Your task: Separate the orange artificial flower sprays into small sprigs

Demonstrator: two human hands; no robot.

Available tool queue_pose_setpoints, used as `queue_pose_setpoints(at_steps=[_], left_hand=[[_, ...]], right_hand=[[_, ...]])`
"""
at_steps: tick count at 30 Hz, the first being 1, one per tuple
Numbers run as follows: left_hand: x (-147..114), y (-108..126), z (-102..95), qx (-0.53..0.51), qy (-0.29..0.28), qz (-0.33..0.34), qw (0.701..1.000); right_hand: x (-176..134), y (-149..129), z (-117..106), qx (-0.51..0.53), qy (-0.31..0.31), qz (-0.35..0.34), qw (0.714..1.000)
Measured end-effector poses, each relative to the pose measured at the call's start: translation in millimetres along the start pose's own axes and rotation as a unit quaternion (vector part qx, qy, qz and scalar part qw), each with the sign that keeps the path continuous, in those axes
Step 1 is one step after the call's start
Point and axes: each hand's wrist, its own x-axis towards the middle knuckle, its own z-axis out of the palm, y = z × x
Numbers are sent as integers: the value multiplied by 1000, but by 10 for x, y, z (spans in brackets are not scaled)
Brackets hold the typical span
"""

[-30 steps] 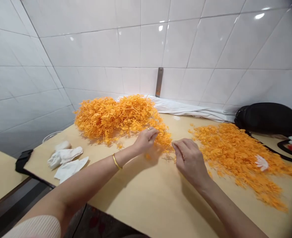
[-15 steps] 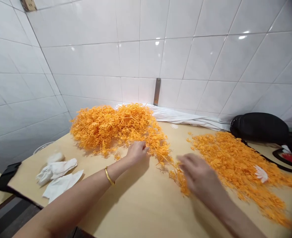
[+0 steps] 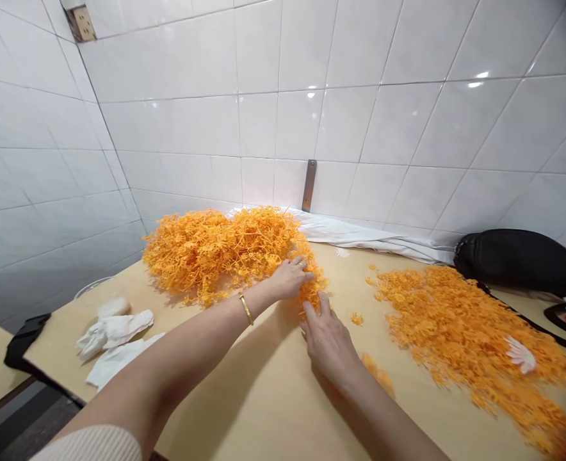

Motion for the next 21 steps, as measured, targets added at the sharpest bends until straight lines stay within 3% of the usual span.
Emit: queue_pose_setpoints(at_steps=[4,8,12,15,18,21], left_hand=[[113,-170,129,-30,-14,-64,997],[110,-349,137,-80,17,-141,987],[115,-336,74,-103,45,-163,980],[175,-197,-50,-196,65,-132,970],[216,-114,-243,-344,64,-94,932],[163,-202,-398,-326,54,-110,937]], right_hand=[[-26,183,56,-2,-49,4,999],[-90,336,55,45,-38,17,998],[-31,367,-37,121,74,51,989],[118,318,-89,149,163,5,975],[251,303,-27,135,120,-4,984],[299,436,80,189,62,36,979]])
